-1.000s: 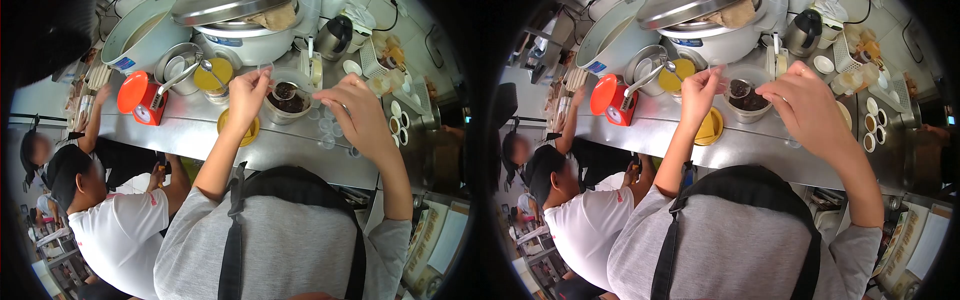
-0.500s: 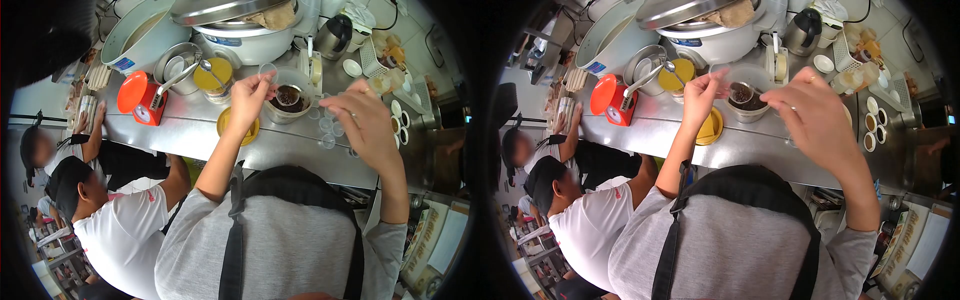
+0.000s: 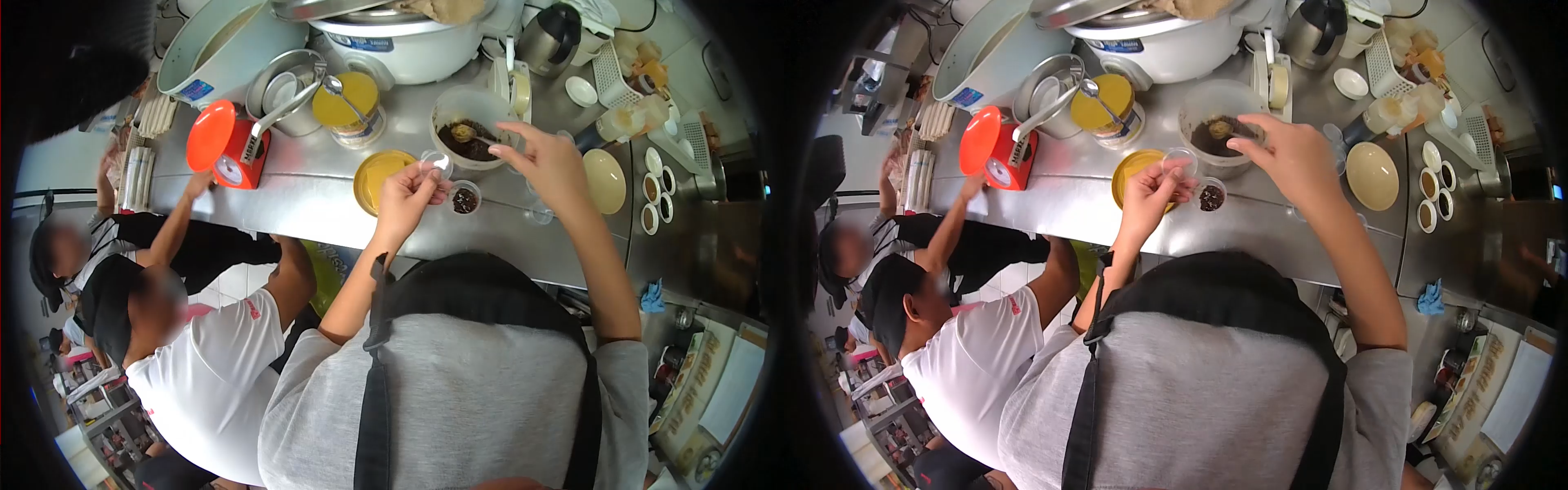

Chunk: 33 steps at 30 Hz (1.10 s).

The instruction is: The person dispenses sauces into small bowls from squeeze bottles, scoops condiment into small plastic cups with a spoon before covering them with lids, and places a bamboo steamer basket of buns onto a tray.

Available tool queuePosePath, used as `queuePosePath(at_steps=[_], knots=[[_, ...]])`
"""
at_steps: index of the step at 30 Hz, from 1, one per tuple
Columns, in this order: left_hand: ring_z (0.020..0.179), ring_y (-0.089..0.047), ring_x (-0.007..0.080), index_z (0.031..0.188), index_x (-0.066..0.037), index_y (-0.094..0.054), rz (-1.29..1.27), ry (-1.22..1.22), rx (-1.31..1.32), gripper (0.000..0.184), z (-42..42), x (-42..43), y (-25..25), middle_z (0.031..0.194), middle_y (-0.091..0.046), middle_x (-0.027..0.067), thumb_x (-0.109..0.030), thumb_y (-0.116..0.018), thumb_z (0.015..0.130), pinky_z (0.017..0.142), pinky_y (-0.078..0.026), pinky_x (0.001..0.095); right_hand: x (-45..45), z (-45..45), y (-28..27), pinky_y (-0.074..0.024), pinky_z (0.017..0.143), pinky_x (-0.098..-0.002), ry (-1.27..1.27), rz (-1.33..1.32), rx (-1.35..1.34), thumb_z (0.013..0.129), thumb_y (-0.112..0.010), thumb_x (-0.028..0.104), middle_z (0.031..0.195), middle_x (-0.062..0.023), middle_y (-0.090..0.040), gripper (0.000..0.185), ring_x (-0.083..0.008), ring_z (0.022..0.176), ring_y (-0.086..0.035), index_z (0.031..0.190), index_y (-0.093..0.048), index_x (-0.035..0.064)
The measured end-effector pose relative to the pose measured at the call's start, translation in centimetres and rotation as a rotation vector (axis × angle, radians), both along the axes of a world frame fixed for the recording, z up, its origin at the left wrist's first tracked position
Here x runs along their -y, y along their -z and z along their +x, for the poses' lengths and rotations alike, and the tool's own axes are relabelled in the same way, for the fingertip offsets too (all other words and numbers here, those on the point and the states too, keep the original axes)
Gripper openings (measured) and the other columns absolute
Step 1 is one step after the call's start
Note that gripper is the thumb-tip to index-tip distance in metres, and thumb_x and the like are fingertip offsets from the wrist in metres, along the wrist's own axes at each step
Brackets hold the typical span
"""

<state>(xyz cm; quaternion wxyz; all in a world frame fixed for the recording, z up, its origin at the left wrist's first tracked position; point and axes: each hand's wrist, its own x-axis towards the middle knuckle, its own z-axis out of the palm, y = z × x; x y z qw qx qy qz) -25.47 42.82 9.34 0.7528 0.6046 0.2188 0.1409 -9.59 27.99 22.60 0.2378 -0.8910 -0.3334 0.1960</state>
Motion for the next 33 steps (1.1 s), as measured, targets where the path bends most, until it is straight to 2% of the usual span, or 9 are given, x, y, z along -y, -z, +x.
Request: queuePosePath(at_steps=[4,5,9,12,16,17,23,30,33], knots=[[0.074,-0.064,0.0086,0.117,0.000,-0.061,-0.055,0.052,0.006,0.025,0.3,2.0,2.1,0.090,-0.070,0.0091,-0.014,-0.052,0.098,0.069,-0.054,0.0224,4.8,-3.6,4.6,-0.0453,0.060,-0.0334,-0.178,0.220,0.077,0.070,-0.081,0.026,0.085,-0.0079,-0.060,0.057,-0.0197,0.072,-0.055,0.122,-0.061,0.0150],[0.074,-0.063,0.0086,0.118,0.000,-0.060,-0.059,0.075,-0.002,0.026,0.6,2.5,2.9,0.091,-0.070,0.0085,-0.014,-0.052,0.098,0.070,-0.053,0.0223,5.4,-4.2,7.3,-0.0501,0.072,-0.0346,-0.265,0.304,0.269,0.063,-0.085,0.022,0.097,-0.0078,-0.061,0.076,-0.0231,0.084,-0.059,0.131,-0.053,0.0152],[0.078,-0.063,0.0080,0.124,0.001,-0.057,-0.009,0.153,-0.045,0.030,2.4,4.8,5.6,0.093,-0.069,0.0069,-0.011,-0.054,0.096,0.071,-0.052,0.0219,6.8,-5.1,15.2,-0.0498,0.083,-0.0374,-0.038,0.378,0.015,0.064,-0.077,0.008,0.102,-0.0106,-0.061,0.071,-0.0276,0.092,-0.059,0.130,-0.052,0.0134],[0.080,-0.063,0.0095,0.127,-0.001,-0.056,0.333,0.220,0.031,0.034,2.5,5.8,6.5,0.092,-0.068,0.0071,-0.006,-0.056,0.094,0.074,-0.052,0.0229,7.7,-4.9,17.2,-0.0504,0.083,-0.0363,0.089,0.386,-0.008,0.064,-0.075,0.005,0.102,-0.0107,-0.062,0.070,-0.0267,0.090,-0.060,0.130,-0.052,0.0132],[0.115,-0.056,0.0286,0.136,-0.006,-0.047,1.147,0.480,0.327,0.065,1.9,4.8,6.7,0.130,-0.053,0.0179,0.003,-0.063,0.074,0.097,-0.046,0.0393,9.2,-4.5,19.3,-0.0514,0.080,-0.0347,0.132,0.379,-0.001,0.064,-0.074,0.005,0.102,-0.0107,-0.063,0.068,-0.0247,0.087,-0.061,0.129,-0.053,0.0124],[0.132,-0.039,0.0350,0.141,-0.007,-0.041,1.196,0.608,0.343,0.078,1.9,4.5,7.6,0.147,-0.034,0.0169,-0.001,-0.068,0.068,0.108,-0.036,0.0452,9.4,-4.5,19.7,-0.0518,0.078,-0.0337,0.138,0.367,-0.008,0.065,-0.075,0.006,0.103,-0.0108,-0.063,0.067,-0.0239,0.087,-0.062,0.128,-0.054,0.0119],[0.142,-0.023,0.0305,0.145,-0.004,-0.030,1.495,0.870,0.154,0.088,1.6,5.7,7.2,0.154,-0.024,0.0134,-0.021,-0.074,0.070,0.116,-0.021,0.0465,9.6,-4.6,20.3,-0.0514,0.079,-0.0368,0.094,0.376,-0.021,0.065,-0.073,0.008,0.105,-0.0129,-0.062,0.054,-0.0298,0.091,-0.062,0.117,-0.059,0.0060],[0.143,-0.022,0.0261,0.148,-0.011,-0.027,1.588,0.890,0.136,0.093,1.6,5.4,7.3,0.155,-0.024,0.0044,-0.028,-0.076,0.070,0.115,-0.021,0.0500,9.6,-3.5,19.3,-0.0514,0.076,-0.0392,0.007,0.292,-0.031,0.065,-0.074,0.010,0.096,-0.0138,-0.064,0.053,-0.0321,0.086,-0.064,0.116,-0.061,0.0044],[0.137,-0.030,0.0242,0.147,-0.013,-0.030,1.542,0.876,0.136,0.093,1.6,5.3,6.8,0.154,-0.026,0.0011,-0.025,-0.077,0.068,0.114,-0.022,0.0497,9.6,-0.9,18.3,-0.0529,0.072,-0.0368,-0.039,0.059,-0.388,0.068,-0.075,0.011,0.085,-0.0136,-0.068,0.043,-0.0292,0.077,-0.067,0.110,-0.067,0.0047]])
